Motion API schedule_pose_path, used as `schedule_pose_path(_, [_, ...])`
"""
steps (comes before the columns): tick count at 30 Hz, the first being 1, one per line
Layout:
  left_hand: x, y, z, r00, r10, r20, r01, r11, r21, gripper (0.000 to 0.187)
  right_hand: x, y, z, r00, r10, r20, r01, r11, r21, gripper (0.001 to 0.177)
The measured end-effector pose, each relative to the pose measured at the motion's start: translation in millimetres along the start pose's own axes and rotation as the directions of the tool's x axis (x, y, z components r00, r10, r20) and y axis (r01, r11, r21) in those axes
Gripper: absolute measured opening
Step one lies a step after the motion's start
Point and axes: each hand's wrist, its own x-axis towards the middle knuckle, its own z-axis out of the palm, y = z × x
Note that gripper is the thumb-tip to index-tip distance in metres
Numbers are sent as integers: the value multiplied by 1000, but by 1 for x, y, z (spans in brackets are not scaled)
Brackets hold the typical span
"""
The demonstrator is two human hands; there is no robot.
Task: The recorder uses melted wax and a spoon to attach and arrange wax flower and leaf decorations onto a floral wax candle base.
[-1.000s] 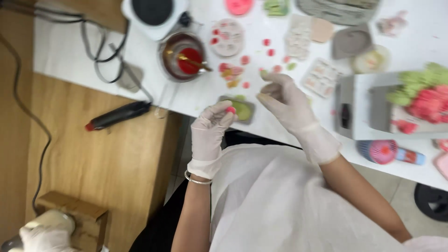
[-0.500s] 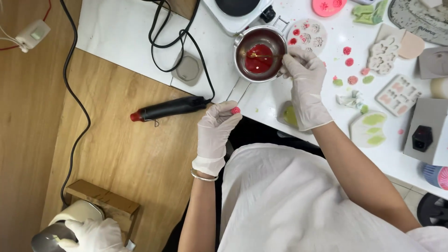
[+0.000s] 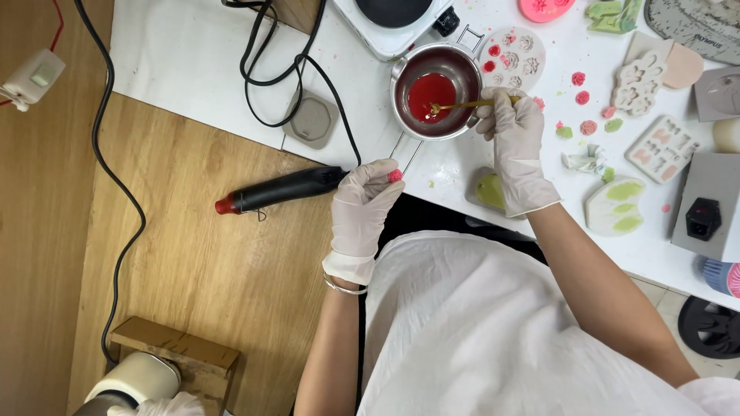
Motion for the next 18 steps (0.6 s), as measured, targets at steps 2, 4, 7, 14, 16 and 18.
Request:
schedule_pose_path(2, [1,4,-1,1000,-8,-4,8,1000,-21,34,-1,-3,0,999,29,-30,-26,997,66,23])
schedule_pose_path(4, [2,9,-1,1000,-14,-6,14,999,-42,32,-1,-11,-3,997,57,-59,-49,990,132,23])
schedule_pose_path(7, [6,14,3,999,-44,-27,41,995,-95,33,-3,-25,-15,982,168,-87,-140,956,259,24])
schedule_pose_path(14, [11,29,33,996,-3,85,15,989,-145,28,-37,-74,-55,971,161,-177,-81,917,391,24])
schedule_pose_path(16, [11,35,50,992,-5,124,20,992,-121,28,-52,-87,-77,956,176,-233,-55,891,450,23])
schedule_pose_path(18, [12,39,69,986,66,154,-67,998,5,29,-71,-101,-100,957,110,-268,27,886,462,22])
